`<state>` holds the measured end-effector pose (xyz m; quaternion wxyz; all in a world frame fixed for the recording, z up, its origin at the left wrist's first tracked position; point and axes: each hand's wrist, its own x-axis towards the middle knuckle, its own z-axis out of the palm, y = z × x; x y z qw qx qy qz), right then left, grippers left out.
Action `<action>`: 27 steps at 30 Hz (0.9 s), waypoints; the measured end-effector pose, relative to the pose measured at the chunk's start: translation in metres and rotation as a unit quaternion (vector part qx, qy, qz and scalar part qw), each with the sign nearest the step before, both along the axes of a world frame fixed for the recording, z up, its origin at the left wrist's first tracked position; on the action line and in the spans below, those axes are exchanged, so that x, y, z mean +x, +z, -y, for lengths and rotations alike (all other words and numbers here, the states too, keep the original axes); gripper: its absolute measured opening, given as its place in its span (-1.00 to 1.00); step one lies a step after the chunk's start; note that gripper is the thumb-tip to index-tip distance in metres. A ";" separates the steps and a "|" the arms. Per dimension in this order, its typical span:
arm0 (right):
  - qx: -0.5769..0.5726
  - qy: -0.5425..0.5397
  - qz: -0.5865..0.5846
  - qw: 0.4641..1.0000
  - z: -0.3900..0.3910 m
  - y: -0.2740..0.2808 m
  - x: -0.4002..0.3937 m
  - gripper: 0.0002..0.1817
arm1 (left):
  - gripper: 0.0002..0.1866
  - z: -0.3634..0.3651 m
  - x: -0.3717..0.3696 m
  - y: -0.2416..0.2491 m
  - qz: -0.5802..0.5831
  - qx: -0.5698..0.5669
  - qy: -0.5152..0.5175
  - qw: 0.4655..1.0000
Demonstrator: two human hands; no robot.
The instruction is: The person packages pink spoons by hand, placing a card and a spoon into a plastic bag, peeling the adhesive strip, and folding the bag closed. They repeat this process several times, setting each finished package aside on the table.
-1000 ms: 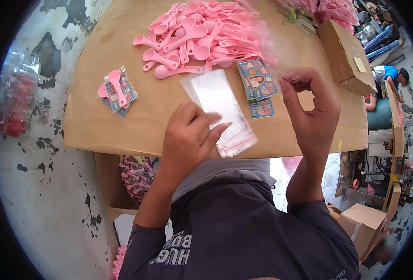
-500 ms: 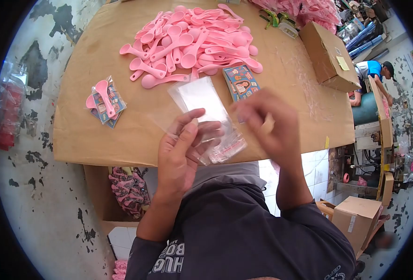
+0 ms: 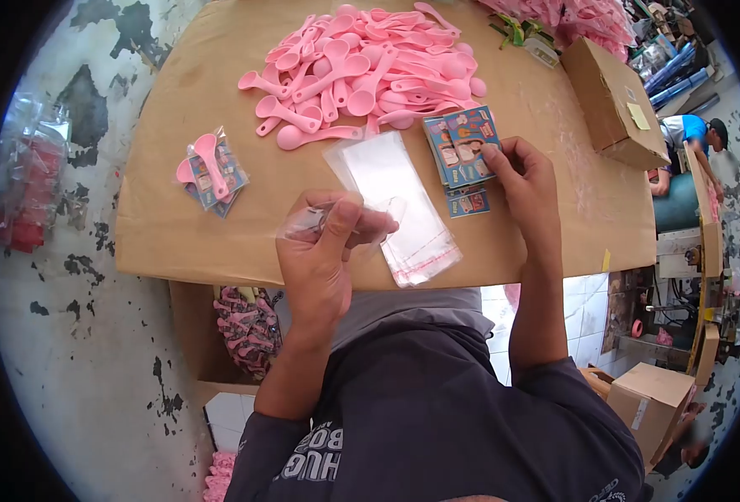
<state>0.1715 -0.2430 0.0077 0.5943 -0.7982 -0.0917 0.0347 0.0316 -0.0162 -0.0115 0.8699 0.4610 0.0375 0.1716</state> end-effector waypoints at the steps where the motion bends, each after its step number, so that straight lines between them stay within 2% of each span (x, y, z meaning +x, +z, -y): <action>1: -0.040 -0.032 0.050 0.997 0.001 0.001 -0.003 -0.76 | -0.78 0.001 0.002 0.003 0.000 0.002 0.003 1.000; 2: -0.081 -0.064 0.101 0.990 0.002 0.003 -0.006 -0.77 | -0.78 0.002 0.004 0.008 -0.018 -0.003 0.010 1.000; 3: -0.079 -0.060 0.101 0.990 0.001 0.006 -0.011 -0.77 | -0.77 0.002 0.006 0.012 -0.036 -0.008 0.017 0.999; 5: -0.007 -0.080 0.148 0.986 0.000 0.013 -0.026 -0.76 | -0.76 0.003 0.011 0.016 -0.038 -0.029 0.023 0.999; 6: -0.006 -0.077 0.148 0.986 -0.002 0.018 -0.035 -0.76 | -0.74 0.004 0.012 0.017 -0.040 -0.051 0.023 0.998; 8: 0.076 0.007 0.014 0.997 -0.007 0.025 -0.055 -0.77 | -0.73 0.005 0.014 0.018 -0.035 -0.052 0.023 0.998; 12: 0.143 0.096 -0.052 0.984 -0.024 0.017 -0.072 -0.80 | -0.72 0.011 0.019 0.018 -0.022 -0.062 0.026 0.997; 19: 0.159 0.092 -0.056 0.981 -0.040 0.019 -0.079 -0.80 | -0.70 0.012 0.017 0.012 -0.003 -0.061 0.015 0.998; 22: 0.119 0.132 -0.070 0.982 -0.033 0.021 -0.077 -0.79 | -0.72 0.011 0.017 0.012 -0.009 -0.045 0.021 0.999; 24: 0.082 0.180 -0.098 0.975 -0.030 0.024 -0.076 -0.76 | -0.74 0.013 0.015 0.018 -0.010 -0.035 -0.024 0.999; 25: 0.084 0.178 -0.094 0.976 -0.029 0.024 -0.075 -0.76 | -0.74 0.015 0.013 0.020 -0.012 -0.036 -0.032 0.999; 27: 0.161 0.172 -0.108 0.966 -0.028 0.024 -0.073 -0.75 | -0.74 0.020 0.012 0.021 -0.010 -0.026 -0.026 0.999</action>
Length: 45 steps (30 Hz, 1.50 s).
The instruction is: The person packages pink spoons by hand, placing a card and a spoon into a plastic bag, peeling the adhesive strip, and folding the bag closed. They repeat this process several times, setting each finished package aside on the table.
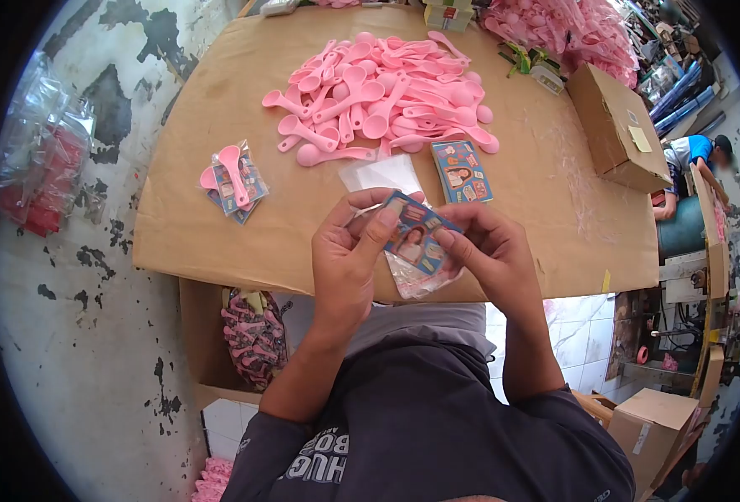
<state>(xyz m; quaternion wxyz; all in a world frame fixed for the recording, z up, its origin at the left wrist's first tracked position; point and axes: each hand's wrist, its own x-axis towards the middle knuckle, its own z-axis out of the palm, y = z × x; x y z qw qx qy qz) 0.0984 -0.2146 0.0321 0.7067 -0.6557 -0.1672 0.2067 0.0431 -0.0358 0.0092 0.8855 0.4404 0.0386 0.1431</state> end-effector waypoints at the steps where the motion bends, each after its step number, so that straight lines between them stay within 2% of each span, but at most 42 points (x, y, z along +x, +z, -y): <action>1: 0.004 0.000 0.003 1.000 0.000 -0.001 -0.001 -0.75 | -0.74 0.002 -0.001 0.001 -0.001 0.008 0.008 1.000; 3: 0.082 -0.059 -0.033 0.994 0.000 -0.004 -0.001 -0.77 | -0.74 0.007 -0.002 0.002 0.008 0.006 0.012 1.000; 9: 0.167 -0.069 -0.015 0.984 0.002 -0.014 -0.007 -0.77 | -0.66 0.040 -0.001 0.014 0.014 0.023 -0.006 1.000; 17: 0.180 -0.094 0.009 0.979 -0.001 -0.010 -0.026 -0.75 | -0.51 0.059 -0.011 0.019 0.021 0.025 -0.005 0.999; 19: 0.227 -0.053 -0.089 0.968 0.001 -0.010 -0.031 -0.76 | -0.46 0.060 -0.014 0.021 0.015 0.053 -0.018 0.998; 20: 0.232 -0.052 -0.089 0.967 0.002 -0.010 -0.033 -0.76 | -0.46 0.061 -0.014 0.024 0.016 0.058 -0.017 0.998; 22: 0.219 -0.062 -0.093 0.969 0.005 -0.010 -0.036 -0.80 | -0.44 0.063 -0.011 0.039 0.059 -0.016 0.020 0.998; 23: 0.220 -0.057 -0.092 0.970 0.006 -0.011 -0.038 -0.80 | -0.44 0.060 -0.009 0.041 0.061 -0.014 0.024 0.998; 25: 0.179 -0.076 -0.074 0.978 0.007 -0.014 -0.042 -0.82 | -0.43 0.052 -0.007 0.043 0.123 -0.048 -0.018 0.991; 27: 0.180 -0.069 -0.076 0.978 0.009 -0.012 -0.046 -0.83 | -0.44 0.054 -0.007 0.043 0.114 -0.062 -0.009 0.991; 29: 0.179 -0.064 -0.077 0.979 0.009 -0.011 -0.046 -0.83 | -0.47 0.053 -0.006 0.037 0.125 -0.146 -0.087 0.978; 35: 0.173 -0.081 -0.060 0.980 -0.004 -0.019 -0.035 -0.75 | -0.53 0.055 0.001 0.031 0.065 -0.166 -0.080 0.981; 37: 0.159 -0.120 -0.007 0.980 -0.013 -0.021 -0.031 -0.69 | -0.55 0.047 0.007 0.026 0.096 -0.145 -0.124 0.977; 38: 0.154 -0.121 -0.010 0.981 -0.019 -0.023 -0.031 -0.69 | -0.55 0.044 0.009 0.024 0.094 -0.151 -0.123 0.976; 40: 0.160 -0.214 0.095 0.959 -0.029 -0.025 -0.029 -0.70 | -0.59 0.037 0.016 0.022 0.076 -0.138 -0.118 0.980; 41: 0.154 -0.215 0.097 0.960 -0.028 -0.024 -0.026 -0.70 | -0.59 0.034 0.019 0.022 0.077 -0.144 -0.120 0.979; 42: 0.070 -0.242 0.243 0.937 -0.025 -0.020 -0.024 -0.68 | -0.62 0.030 0.023 0.023 0.063 -0.151 -0.093 0.982; 43: -0.015 -0.261 0.381 0.887 -0.022 -0.015 -0.021 -0.65 | -0.64 0.024 0.026 0.022 0.049 -0.158 -0.066 0.984; 44: -0.046 -0.216 0.460 0.860 -0.016 -0.008 -0.017 -0.64 | -0.67 0.017 0.031 0.020 0.043 -0.190 -0.059 0.979; 45: -0.051 -0.213 0.462 0.860 -0.012 -0.005 -0.012 -0.64 | -0.67 0.005 0.036 0.015 0.044 -0.195 -0.058 0.978</action>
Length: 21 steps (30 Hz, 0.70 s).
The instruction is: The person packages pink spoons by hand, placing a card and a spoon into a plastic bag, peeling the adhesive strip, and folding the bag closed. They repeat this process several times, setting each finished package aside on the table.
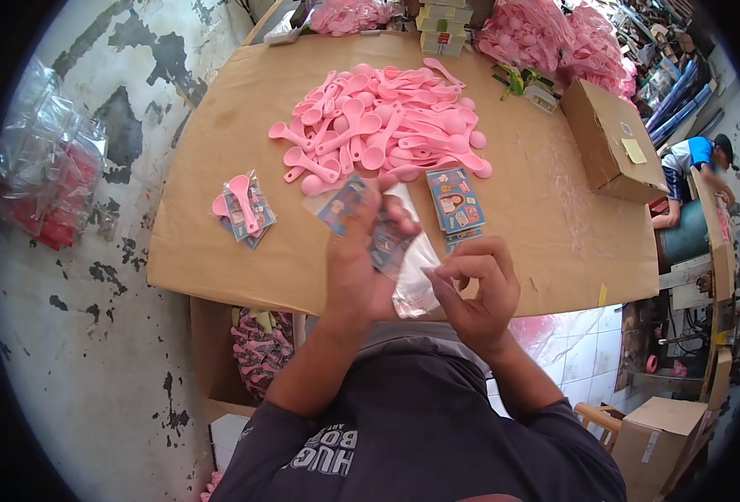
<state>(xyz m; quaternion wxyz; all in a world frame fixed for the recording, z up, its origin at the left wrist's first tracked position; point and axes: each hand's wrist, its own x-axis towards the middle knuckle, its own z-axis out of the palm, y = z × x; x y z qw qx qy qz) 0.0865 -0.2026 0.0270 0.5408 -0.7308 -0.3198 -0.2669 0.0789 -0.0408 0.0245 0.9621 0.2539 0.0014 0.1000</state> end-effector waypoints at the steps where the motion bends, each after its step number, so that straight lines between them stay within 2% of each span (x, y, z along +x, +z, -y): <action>1: -0.039 0.043 0.010 0.998 0.002 0.002 0.006 -0.67 | -0.68 -0.015 0.004 -0.005 0.001 -0.051 0.000 0.999; 2: -0.077 0.085 0.020 0.993 0.005 0.006 0.012 -0.71 | -0.70 -0.029 0.006 -0.008 0.002 -0.102 -0.001 0.995; 3: -0.109 0.083 -0.011 0.990 0.009 0.012 0.020 -0.78 | -0.72 -0.042 0.006 -0.010 -0.010 -0.127 0.018 0.992; 4: -0.115 0.082 -0.008 0.990 0.012 0.018 0.036 -0.78 | -0.72 -0.052 0.006 -0.010 -0.006 -0.132 0.016 0.991; 6: -0.186 0.087 -0.101 0.974 0.012 0.032 0.074 -0.84 | -0.72 -0.067 -0.001 -0.012 -0.026 -0.113 0.093 0.989; 7: -0.191 0.089 -0.100 0.973 0.006 0.037 0.091 -0.84 | -0.69 -0.071 -0.004 -0.014 -0.033 -0.121 0.103 0.987; 9: -0.269 0.064 -0.067 0.959 -0.010 0.044 0.127 -0.85 | -0.69 -0.072 -0.007 -0.021 -0.021 -0.127 0.086 0.988; 10: -0.269 0.066 -0.063 0.959 -0.019 0.045 0.142 -0.85 | -0.69 -0.072 -0.009 -0.023 -0.013 -0.127 0.066 0.990; 12: -0.345 0.068 0.103 0.930 -0.041 0.040 0.167 -0.77 | -0.67 -0.072 -0.012 -0.023 -0.025 -0.118 0.068 0.990; 16: -0.408 0.086 0.147 0.897 -0.072 0.030 0.207 -0.71 | -0.66 -0.077 -0.015 -0.019 -0.031 -0.101 0.078 0.991; 18: -0.477 0.103 0.164 0.858 -0.078 0.031 0.220 -0.69 | -0.65 -0.082 -0.016 -0.017 -0.026 -0.085 0.092 0.992; 21: -0.462 0.110 0.133 0.870 -0.074 0.036 0.214 -0.74 | -0.63 -0.088 -0.017 -0.016 -0.022 -0.058 0.127 0.990</action>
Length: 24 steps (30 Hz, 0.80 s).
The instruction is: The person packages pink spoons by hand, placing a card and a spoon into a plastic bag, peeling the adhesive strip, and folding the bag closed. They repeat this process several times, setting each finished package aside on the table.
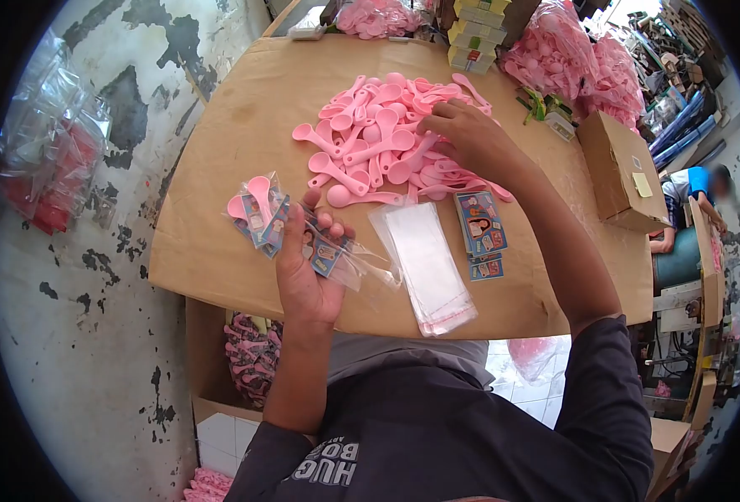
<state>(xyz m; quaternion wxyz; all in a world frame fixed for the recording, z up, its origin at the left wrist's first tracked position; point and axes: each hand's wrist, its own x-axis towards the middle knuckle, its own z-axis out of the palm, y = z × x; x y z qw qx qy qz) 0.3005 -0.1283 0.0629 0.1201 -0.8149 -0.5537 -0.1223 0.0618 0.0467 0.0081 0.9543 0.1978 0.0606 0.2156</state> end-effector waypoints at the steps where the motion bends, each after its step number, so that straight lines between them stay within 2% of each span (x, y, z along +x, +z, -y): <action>1: 0.001 -0.001 0.000 1.000 0.003 0.001 -0.001 -0.74 | -0.64 -0.002 0.000 0.000 0.004 0.000 0.003 1.000; 3: 0.010 0.003 -0.026 1.000 0.011 0.002 -0.002 -0.78 | -0.65 0.000 0.002 0.001 0.008 -0.001 0.003 1.000; 7: 0.060 -0.006 -0.090 0.994 0.037 0.013 -0.016 -0.80 | -0.63 0.002 0.011 0.003 0.013 0.028 0.094 0.995; 9: 0.089 -0.092 -0.209 0.969 0.052 0.031 -0.045 -0.81 | -0.61 0.000 0.017 0.013 0.064 0.033 0.139 0.988; 11: 0.183 -0.116 -0.368 0.904 0.072 0.016 -0.075 -0.80 | -0.60 -0.003 0.017 0.016 0.083 0.043 0.146 0.985; 13: 0.259 -0.114 -0.528 0.800 0.085 0.004 -0.120 -0.74 | -0.59 -0.002 0.019 0.014 0.135 0.056 0.153 0.977; 15: 0.242 -0.106 -0.590 0.763 0.092 -0.009 -0.153 -0.70 | -0.57 0.004 0.022 0.012 0.143 0.053 0.144 0.978; 18: 0.223 -0.104 -0.638 0.730 0.084 -0.020 -0.179 -0.72 | -0.53 0.020 0.025 0.013 0.138 0.062 0.093 0.984; 22: 0.287 -0.085 -0.652 0.697 0.067 -0.027 -0.182 -0.70 | -0.51 0.049 0.026 0.011 0.111 0.128 -0.005 0.986; 24: 0.295 -0.079 -0.637 0.707 0.062 -0.025 -0.182 -0.69 | -0.51 0.057 0.025 0.013 0.100 0.138 -0.046 0.984</action>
